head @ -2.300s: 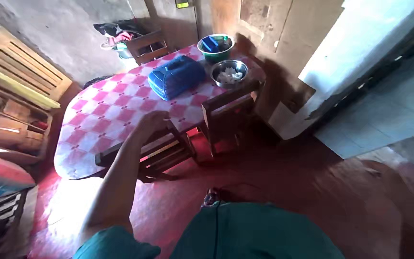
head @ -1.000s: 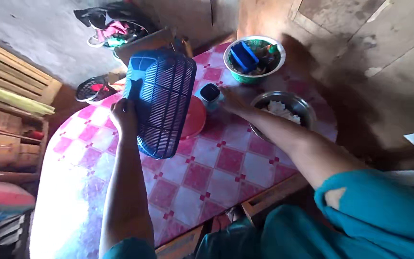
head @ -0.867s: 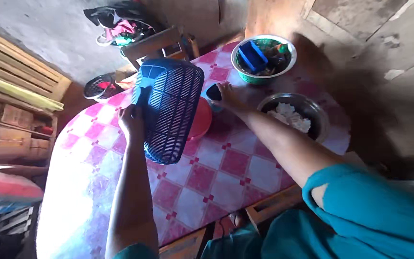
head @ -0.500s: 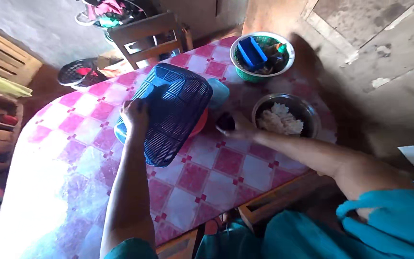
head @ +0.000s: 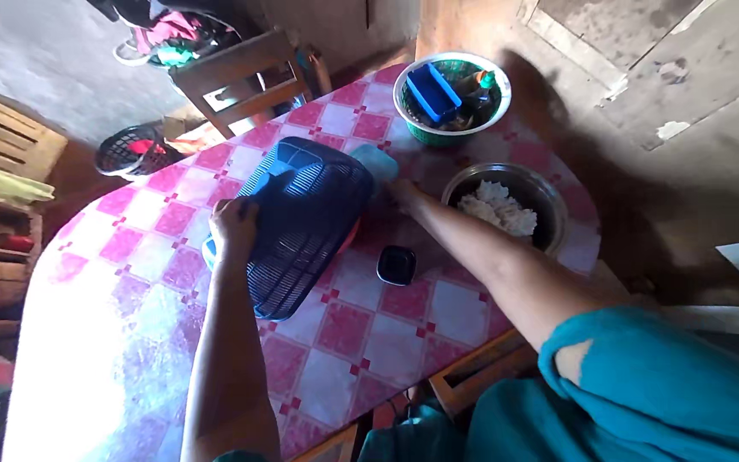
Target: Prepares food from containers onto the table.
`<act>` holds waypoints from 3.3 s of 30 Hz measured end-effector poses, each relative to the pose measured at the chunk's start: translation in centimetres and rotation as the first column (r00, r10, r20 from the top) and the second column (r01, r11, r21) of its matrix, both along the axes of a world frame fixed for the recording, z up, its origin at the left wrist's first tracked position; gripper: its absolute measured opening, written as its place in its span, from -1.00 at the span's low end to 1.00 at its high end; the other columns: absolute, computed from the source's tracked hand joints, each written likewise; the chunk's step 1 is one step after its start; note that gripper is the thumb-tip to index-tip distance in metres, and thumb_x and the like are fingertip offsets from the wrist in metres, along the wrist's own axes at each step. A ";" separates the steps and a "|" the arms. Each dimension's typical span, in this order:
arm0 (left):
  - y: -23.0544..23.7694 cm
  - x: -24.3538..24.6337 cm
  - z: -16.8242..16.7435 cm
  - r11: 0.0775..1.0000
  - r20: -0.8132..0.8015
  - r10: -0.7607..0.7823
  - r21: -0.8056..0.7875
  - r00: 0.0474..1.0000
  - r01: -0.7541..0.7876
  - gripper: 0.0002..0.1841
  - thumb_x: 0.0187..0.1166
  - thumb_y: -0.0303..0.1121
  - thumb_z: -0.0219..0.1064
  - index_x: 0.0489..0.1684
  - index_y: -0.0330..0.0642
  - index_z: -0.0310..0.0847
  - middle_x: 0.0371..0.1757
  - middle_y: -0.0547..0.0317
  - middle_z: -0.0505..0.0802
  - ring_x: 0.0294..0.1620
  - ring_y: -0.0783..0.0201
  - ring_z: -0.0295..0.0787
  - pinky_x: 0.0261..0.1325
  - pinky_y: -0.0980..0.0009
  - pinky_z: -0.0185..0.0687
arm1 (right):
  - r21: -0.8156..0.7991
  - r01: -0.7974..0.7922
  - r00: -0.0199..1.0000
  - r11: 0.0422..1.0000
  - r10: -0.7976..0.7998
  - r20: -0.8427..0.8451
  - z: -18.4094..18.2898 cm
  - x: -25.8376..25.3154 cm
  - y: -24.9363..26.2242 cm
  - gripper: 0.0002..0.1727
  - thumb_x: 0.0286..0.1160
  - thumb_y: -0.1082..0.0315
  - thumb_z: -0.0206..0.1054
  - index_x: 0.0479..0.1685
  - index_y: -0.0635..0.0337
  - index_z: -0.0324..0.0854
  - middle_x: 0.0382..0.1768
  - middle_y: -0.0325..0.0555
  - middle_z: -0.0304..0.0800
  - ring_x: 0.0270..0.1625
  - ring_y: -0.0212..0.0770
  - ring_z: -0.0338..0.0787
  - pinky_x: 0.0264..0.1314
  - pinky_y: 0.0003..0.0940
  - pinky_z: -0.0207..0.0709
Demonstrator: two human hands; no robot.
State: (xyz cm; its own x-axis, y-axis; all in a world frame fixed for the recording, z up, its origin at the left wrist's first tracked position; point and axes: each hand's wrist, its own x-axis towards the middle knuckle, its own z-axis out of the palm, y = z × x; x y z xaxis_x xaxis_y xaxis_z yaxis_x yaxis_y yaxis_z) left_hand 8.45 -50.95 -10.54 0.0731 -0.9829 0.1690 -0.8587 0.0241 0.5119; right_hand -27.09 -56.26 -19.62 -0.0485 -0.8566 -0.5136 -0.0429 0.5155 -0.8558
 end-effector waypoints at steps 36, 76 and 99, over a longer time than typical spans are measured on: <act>11.8 -32.4 -5.2 0.698 -0.956 -0.002 -0.211 -0.292 0.684 -0.37 0.12 0.13 0.68 0.21 0.16 0.67 0.03 0.26 0.90 0.03 0.32 0.85 0.08 0.25 0.78 | -0.734 -0.507 0.748 0.452 -0.192 -0.635 10.0 -12.5 22.4 -0.40 0.80 0.11 0.15 0.62 0.40 0.45 0.63 0.19 0.52 0.72 0.04 0.48 0.82 -0.09 0.28; 4.7 -38.5 -5.7 0.529 -0.389 -0.813 -0.178 0.434 0.830 0.03 0.09 0.03 0.70 0.79 0.14 0.36 0.94 0.09 0.08 0.90 -0.07 -0.02 0.83 -0.20 -0.02 | -0.826 0.489 0.225 0.282 -0.955 -0.193 10.4 -23.5 21.8 -0.56 0.94 0.19 -0.13 0.08 0.37 0.58 -0.14 -0.01 0.71 -0.36 -0.30 0.81 -0.27 -0.32 0.81; 7.2 -24.3 0.9 0.774 -0.846 0.257 -0.110 -0.468 0.623 0.07 0.43 0.62 -0.65 0.81 0.19 0.19 0.75 -0.14 0.43 0.72 -0.35 0.30 0.47 -0.61 0.26 | -0.737 0.128 0.749 0.664 -0.552 -0.367 12.3 -17.3 20.7 -0.52 0.89 0.12 -0.03 0.18 0.30 0.71 0.05 0.04 0.81 0.16 -0.24 0.75 0.37 -0.23 0.57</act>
